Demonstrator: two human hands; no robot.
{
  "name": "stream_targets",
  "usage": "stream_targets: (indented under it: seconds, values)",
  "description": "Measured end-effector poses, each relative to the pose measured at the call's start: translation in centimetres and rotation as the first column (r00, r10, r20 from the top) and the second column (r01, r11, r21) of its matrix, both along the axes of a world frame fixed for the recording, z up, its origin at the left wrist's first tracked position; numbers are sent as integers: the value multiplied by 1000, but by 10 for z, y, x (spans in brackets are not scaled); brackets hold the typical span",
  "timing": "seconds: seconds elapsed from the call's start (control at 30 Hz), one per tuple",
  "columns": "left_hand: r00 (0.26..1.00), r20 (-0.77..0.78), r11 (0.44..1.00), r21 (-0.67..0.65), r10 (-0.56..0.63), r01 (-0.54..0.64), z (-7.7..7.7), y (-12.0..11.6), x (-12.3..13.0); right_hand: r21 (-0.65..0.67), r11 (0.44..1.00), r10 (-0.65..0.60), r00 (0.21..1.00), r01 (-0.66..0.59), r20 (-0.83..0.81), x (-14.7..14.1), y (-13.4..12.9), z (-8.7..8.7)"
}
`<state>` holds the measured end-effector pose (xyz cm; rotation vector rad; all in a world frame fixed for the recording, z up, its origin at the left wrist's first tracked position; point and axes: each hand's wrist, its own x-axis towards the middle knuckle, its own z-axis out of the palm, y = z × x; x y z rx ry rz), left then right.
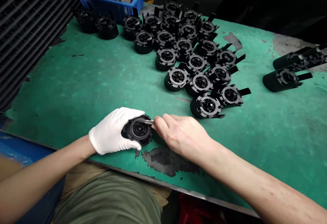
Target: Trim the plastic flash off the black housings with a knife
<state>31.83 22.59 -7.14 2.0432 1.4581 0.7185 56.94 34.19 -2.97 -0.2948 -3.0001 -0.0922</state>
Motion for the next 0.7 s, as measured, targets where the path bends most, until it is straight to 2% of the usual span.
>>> stream_targets:
  seconds: [0.37,0.7]
  values:
    - [1000,-13,1000,24,12,-11,-1,-2,0,-47,999,21,993,-16,113,-2,-1,-1]
    - [1000,-21,999,34,18,-18,-3,-2,-1,-91,996,12,996,-4,92,-4,2,-5]
